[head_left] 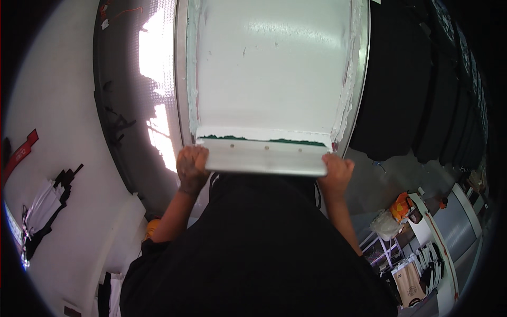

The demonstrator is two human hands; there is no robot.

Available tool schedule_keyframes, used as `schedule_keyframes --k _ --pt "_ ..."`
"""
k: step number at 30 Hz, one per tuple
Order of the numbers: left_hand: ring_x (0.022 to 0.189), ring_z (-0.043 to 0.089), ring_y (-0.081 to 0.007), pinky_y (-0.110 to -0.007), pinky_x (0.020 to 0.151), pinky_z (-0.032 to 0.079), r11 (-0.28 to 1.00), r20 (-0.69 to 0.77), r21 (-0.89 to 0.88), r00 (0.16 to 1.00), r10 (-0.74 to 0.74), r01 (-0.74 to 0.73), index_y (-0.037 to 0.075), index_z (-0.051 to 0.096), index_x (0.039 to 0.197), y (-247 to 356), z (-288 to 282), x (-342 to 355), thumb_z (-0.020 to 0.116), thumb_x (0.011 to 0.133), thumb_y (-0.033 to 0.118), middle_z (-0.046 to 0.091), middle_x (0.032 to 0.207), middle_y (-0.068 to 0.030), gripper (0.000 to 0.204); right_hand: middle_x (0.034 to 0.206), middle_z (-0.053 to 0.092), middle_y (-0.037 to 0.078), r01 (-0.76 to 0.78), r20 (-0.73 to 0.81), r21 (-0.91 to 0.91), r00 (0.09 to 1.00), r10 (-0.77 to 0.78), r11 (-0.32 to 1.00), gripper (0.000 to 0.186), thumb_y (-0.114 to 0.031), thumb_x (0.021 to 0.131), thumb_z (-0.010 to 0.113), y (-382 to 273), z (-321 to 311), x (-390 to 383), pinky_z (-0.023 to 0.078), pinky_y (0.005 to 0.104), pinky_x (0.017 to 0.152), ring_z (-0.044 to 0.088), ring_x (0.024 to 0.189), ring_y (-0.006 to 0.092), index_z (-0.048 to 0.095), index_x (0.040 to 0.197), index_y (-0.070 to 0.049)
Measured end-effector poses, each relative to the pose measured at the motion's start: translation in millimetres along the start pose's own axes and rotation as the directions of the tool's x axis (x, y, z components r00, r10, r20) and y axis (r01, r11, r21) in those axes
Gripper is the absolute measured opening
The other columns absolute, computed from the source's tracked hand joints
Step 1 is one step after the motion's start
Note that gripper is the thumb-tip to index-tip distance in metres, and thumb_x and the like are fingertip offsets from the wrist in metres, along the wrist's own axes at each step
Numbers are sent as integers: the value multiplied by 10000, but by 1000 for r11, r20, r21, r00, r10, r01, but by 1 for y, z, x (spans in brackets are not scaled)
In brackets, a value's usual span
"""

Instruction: Applying ink to t-shirts using a manual screen printing press and a squeegee.

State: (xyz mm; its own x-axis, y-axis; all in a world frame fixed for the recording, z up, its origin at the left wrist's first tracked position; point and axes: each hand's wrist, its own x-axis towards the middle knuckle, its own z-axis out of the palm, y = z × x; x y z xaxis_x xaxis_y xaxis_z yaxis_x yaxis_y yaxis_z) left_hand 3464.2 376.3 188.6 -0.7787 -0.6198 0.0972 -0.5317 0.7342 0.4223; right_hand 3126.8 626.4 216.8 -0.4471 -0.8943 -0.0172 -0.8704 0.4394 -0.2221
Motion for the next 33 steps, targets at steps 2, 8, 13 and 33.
schedule_keyframes --k 2,8,13,33 --pt "955 667 -319 -496 930 534 999 -73 17 996 41 -40 8 700 998 1 7 -7 724 781 71 670 988 -141 227 992 741 43 -37 -19 -13 999 36 999 184 -136 789 731 -3 4 -8 412 416 895 697 965 211 671 961 -114" --pt "832 642 -309 -429 796 535 991 -171 107 980 104 -86 19 715 927 -51 22 153 766 786 141 693 925 -136 193 969 723 71 5 -76 5 997 -4 1000 200 -167 777 752 33 8 155 418 423 865 681 901 251 680 949 -95" --pt "786 615 -276 -407 737 513 910 -456 178 788 414 -375 107 596 1028 -127 37 323 867 729 222 657 837 -83 420 808 725 135 50 -145 -173 987 -75 984 203 -237 751 773 65 1 331 471 416 736 665 660 342 728 832 -56" --pt "871 648 -309 -453 844 530 996 19 52 998 65 -66 61 702 985 -29 -23 88 808 722 96 690 964 -101 285 958 734 40 29 132 -29 991 -25 999 364 -138 631 824 13 -63 117 403 442 968 661 901 249 722 978 -97"
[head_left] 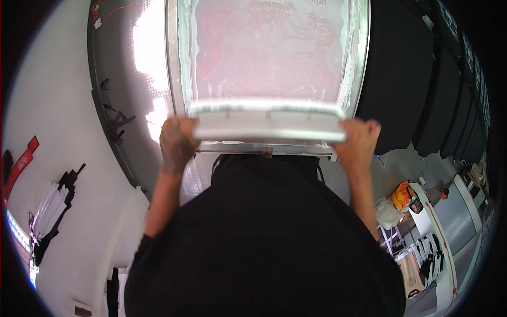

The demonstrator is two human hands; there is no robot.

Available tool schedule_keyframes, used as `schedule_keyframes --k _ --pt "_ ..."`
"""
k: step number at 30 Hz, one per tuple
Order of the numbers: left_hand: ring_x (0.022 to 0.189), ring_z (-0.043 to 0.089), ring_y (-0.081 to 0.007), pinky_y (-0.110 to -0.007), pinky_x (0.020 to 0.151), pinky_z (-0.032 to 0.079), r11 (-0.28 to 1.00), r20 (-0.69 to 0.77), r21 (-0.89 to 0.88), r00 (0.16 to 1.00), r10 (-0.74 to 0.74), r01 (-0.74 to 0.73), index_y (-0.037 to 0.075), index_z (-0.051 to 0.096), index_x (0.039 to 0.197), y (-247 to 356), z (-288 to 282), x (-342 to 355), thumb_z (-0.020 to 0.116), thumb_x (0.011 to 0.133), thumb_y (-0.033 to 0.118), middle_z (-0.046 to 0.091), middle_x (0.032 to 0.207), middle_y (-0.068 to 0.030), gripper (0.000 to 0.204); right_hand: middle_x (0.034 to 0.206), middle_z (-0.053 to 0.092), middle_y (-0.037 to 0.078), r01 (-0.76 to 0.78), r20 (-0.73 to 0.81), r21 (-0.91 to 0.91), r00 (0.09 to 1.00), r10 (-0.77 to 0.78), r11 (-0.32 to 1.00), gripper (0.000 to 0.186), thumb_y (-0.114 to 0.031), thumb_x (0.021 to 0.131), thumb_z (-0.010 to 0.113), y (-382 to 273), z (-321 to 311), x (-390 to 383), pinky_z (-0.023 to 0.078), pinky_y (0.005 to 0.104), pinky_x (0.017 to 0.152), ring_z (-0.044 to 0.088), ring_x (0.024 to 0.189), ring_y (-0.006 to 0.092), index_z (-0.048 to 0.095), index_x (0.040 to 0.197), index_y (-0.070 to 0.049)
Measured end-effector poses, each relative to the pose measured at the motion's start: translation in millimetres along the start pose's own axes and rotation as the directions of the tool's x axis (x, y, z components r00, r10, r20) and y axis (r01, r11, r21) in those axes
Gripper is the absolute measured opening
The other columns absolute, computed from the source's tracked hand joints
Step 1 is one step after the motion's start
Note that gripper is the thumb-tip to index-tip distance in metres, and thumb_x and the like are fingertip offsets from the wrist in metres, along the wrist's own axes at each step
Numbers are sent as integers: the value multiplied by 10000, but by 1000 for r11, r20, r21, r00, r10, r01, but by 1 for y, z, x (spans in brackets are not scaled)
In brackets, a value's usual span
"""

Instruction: Applying ink to t-shirts using a manual screen printing press and a squeegee.

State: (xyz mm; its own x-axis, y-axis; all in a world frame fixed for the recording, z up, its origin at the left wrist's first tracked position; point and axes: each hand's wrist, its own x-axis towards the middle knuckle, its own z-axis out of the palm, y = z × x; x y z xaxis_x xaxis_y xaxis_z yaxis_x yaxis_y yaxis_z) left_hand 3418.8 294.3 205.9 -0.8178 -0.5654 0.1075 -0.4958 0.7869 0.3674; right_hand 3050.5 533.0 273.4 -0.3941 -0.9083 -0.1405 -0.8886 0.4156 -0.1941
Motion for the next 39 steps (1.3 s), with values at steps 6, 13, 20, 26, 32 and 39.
schedule_keyframes --k 6,13,20,26,32,39 --pt "858 643 -310 -454 852 525 991 24 -119 998 -54 56 38 688 943 31 14 -53 766 731 87 677 916 -111 232 874 724 38 -95 4 65 996 94 993 172 -142 732 754 -18 49 -70 396 447 867 672 850 224 695 887 -97" --pt "908 669 -315 -493 904 546 994 -45 -107 998 -44 39 8 700 982 37 28 -70 744 740 86 687 960 -129 258 959 737 64 -56 -136 31 989 59 998 153 -148 802 713 -12 73 -89 408 445 862 699 951 233 672 941 -102" --pt "877 622 -308 -452 824 528 994 -287 -2 953 100 -105 35 684 962 -38 50 95 809 718 147 645 909 -125 297 946 736 73 -8 -215 -17 977 4 1000 243 -175 724 789 28 60 77 422 423 866 691 869 248 691 930 -91" --pt "715 611 -279 -401 672 495 957 -411 158 865 288 -244 120 524 1031 -121 62 283 899 724 315 630 818 -83 522 819 735 164 -87 -177 -159 983 58 984 270 -285 717 806 57 15 270 487 401 789 710 738 319 770 869 -65" --pt "751 721 -330 -386 736 595 999 -54 24 998 32 -31 56 691 1030 -127 19 415 917 718 336 724 810 -117 477 888 748 196 -133 -11 -139 991 132 981 478 -411 650 853 101 -31 387 578 424 866 738 910 371 794 961 -54" --pt "1020 722 -324 -402 926 557 959 341 69 897 -283 276 7 772 1053 -107 -50 458 937 592 436 759 1063 -196 651 806 743 195 -2 101 -134 995 15 991 431 -331 637 858 91 -77 424 585 389 767 747 760 320 784 895 7"
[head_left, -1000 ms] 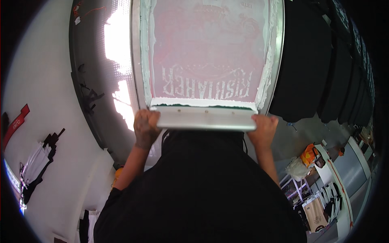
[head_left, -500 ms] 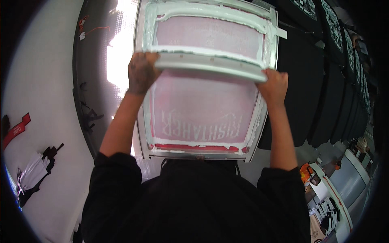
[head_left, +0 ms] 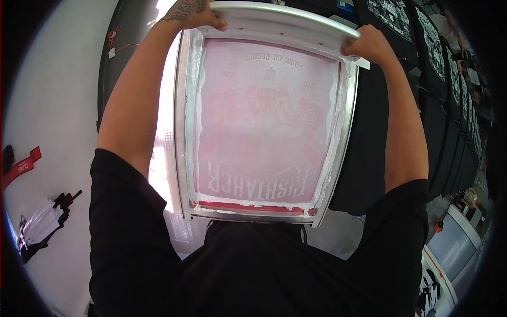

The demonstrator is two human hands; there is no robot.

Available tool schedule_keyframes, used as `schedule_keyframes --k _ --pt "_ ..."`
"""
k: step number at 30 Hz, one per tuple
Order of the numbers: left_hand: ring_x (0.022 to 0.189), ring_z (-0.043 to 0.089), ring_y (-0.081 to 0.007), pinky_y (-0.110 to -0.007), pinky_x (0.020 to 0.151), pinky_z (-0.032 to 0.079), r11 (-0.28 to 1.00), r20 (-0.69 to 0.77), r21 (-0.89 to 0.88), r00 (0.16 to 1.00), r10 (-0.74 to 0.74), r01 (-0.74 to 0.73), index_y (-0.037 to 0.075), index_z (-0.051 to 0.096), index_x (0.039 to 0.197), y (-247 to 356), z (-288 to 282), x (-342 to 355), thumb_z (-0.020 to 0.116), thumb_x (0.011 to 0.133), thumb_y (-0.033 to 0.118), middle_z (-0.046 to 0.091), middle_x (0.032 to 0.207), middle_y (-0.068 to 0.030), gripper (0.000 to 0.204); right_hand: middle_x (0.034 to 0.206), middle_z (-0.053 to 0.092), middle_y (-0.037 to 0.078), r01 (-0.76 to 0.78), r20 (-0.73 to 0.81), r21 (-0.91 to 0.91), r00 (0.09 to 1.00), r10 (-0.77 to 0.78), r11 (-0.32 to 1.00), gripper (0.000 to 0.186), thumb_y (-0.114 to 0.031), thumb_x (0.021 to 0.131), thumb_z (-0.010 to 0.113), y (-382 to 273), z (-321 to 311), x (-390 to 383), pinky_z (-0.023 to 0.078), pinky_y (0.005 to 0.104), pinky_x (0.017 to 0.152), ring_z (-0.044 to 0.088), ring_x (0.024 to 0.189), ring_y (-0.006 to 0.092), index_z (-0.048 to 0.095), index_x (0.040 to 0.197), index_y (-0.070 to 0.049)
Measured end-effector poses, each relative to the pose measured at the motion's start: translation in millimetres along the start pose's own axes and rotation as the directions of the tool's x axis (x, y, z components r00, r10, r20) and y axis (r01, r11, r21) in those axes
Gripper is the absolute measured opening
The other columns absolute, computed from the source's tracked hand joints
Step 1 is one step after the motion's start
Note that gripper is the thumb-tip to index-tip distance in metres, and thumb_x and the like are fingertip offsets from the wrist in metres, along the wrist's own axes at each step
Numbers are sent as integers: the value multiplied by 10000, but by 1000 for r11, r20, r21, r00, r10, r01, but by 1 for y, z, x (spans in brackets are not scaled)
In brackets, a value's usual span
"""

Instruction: Applying ink to t-shirts using a manual screen printing press and a squeegee.

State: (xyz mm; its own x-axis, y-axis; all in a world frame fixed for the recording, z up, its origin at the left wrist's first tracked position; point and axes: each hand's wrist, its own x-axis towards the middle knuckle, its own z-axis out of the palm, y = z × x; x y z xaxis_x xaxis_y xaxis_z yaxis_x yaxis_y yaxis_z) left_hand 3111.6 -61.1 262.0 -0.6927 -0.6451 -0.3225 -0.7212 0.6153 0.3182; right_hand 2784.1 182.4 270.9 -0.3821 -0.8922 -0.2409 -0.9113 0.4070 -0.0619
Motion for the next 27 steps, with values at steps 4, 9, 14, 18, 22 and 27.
schedule_keyframes --k 4,9,14,18,22,27 --pt "1119 675 -333 -419 1010 521 995 -99 -63 991 -85 79 22 707 1202 5 1 4 943 621 399 719 1135 -222 732 818 742 196 -24 36 54 999 22 998 475 -352 633 870 7 -5 15 578 387 754 746 772 304 779 913 21" --pt "1117 630 -326 -453 1053 469 944 -635 129 706 314 -303 87 720 1032 -17 40 -16 948 597 371 679 992 -128 567 923 760 157 -51 -1 53 999 51 997 463 -379 673 865 11 26 14 563 384 818 742 858 312 790 1000 -60" --pt "825 747 -253 -363 748 592 894 -244 -401 964 105 -199 73 734 986 12 133 -190 759 926 336 758 919 -103 271 1143 730 163 461 -146 59 881 -449 885 497 -91 762 725 -6 59 -33 533 416 950 701 1035 357 688 1257 -108" --pt "770 723 -279 -416 722 559 804 500 -588 818 283 82 107 777 962 50 230 -376 590 1029 385 741 908 -138 342 1135 720 210 345 48 251 929 -367 905 445 -78 787 673 -9 39 5 542 427 940 694 1052 368 684 1230 -43" --pt "848 713 -322 -428 781 526 782 671 -561 703 238 271 24 728 972 76 293 -479 528 1042 500 708 864 -192 521 1091 723 219 486 -269 93 853 -448 869 436 -154 850 707 -32 25 33 543 429 912 700 1016 375 659 1265 -31" --pt "789 656 -246 -427 736 507 602 588 -699 789 178 386 6 628 1082 95 314 -502 590 1015 532 694 884 -136 532 1020 725 231 409 122 94 900 -418 908 406 -286 828 768 -71 25 53 544 443 848 698 964 395 725 1131 -20"
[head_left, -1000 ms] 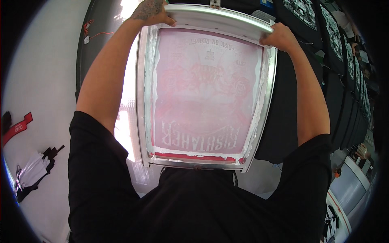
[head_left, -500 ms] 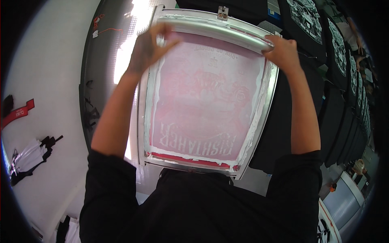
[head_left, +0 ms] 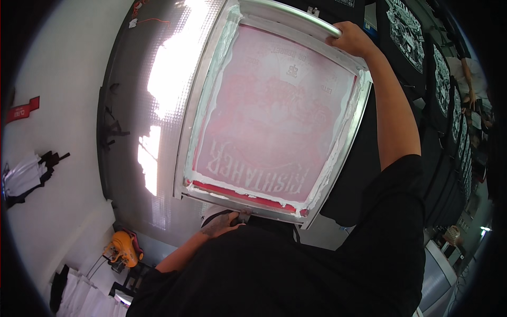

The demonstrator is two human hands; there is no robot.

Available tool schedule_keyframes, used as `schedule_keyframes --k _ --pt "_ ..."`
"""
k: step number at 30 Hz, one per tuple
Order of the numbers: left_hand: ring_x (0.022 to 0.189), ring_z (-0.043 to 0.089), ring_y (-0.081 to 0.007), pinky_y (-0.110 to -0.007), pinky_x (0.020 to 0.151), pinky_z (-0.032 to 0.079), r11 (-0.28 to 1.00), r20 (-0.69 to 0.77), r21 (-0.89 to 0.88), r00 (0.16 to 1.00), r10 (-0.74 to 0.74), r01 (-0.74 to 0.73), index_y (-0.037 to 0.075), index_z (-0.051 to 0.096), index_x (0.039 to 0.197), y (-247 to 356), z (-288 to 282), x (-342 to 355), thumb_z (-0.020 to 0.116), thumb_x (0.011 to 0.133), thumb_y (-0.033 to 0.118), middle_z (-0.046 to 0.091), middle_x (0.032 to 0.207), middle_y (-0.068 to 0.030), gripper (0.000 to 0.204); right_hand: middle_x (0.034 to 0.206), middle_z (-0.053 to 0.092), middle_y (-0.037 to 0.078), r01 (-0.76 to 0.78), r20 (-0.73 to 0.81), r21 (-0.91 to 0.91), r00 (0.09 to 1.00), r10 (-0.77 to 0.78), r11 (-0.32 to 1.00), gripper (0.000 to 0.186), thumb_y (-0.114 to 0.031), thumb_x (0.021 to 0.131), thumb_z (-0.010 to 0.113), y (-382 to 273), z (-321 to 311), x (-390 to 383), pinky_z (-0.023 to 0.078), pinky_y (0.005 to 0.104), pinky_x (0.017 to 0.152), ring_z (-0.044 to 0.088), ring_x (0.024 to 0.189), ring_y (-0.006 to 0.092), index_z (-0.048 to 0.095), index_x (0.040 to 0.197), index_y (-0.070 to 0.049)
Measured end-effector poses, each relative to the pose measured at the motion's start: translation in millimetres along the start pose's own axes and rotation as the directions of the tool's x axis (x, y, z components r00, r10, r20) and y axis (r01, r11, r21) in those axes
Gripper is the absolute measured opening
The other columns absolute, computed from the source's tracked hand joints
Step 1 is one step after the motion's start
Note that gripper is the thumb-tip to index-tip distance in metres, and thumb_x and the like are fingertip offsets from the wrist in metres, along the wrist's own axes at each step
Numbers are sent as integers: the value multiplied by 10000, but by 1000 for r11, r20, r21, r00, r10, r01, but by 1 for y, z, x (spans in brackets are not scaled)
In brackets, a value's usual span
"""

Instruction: Applying ink to t-shirts using a manual screen printing press and a squeegee.

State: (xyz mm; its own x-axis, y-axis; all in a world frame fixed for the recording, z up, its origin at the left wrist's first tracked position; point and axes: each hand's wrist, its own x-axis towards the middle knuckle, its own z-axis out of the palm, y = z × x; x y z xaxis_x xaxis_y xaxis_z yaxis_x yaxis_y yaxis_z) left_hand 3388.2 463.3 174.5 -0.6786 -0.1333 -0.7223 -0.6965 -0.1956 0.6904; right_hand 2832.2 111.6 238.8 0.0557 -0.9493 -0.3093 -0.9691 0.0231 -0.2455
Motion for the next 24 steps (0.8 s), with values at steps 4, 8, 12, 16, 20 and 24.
schedule_keyframes --k 4,8,12,16,20,24 --pt "715 613 -222 -391 671 478 989 -123 -91 987 104 -116 6 646 974 -26 19 9 645 987 518 657 793 -122 512 988 731 225 17 -136 -40 990 -22 999 370 -286 812 777 -10 27 -21 548 437 851 696 938 397 748 1061 -14" --pt "639 568 -225 -388 605 439 982 -134 95 975 176 -164 5 633 772 -20 10 8 691 962 424 589 669 -118 463 1008 732 222 48 -55 -27 997 -50 998 350 -270 815 767 -74 49 -87 548 446 865 695 954 400 752 1068 -29" --pt "616 534 -239 -405 588 422 912 -245 223 886 394 -344 -3 637 830 -36 19 13 720 950 315 536 661 -139 349 929 744 191 15 25 53 1000 -17 998 262 -204 804 734 -160 95 -184 551 467 871 705 905 400 764 1030 -73" --pt "600 517 -253 -415 591 430 900 -268 269 871 413 -343 9 598 794 -37 22 17 717 956 339 526 652 -139 386 961 748 159 -130 86 -26 988 132 991 341 -73 769 666 -253 156 -295 561 461 825 705 871 357 734 1102 -99" --pt "658 598 -274 -437 638 473 924 -210 333 941 264 -185 17 605 816 -25 21 18 652 989 397 588 694 -151 420 938 682 117 -2 -178 25 984 6 1000 311 2 664 662 -321 208 -381 496 416 816 671 918 293 645 969 -57" --pt "858 705 -337 -477 823 533 822 -397 410 734 551 -395 29 666 900 -31 26 21 608 1004 435 685 799 -172 423 965 736 120 20 -199 94 980 0 995 330 -57 695 697 -321 204 -390 481 403 841 680 843 304 703 1025 -59"
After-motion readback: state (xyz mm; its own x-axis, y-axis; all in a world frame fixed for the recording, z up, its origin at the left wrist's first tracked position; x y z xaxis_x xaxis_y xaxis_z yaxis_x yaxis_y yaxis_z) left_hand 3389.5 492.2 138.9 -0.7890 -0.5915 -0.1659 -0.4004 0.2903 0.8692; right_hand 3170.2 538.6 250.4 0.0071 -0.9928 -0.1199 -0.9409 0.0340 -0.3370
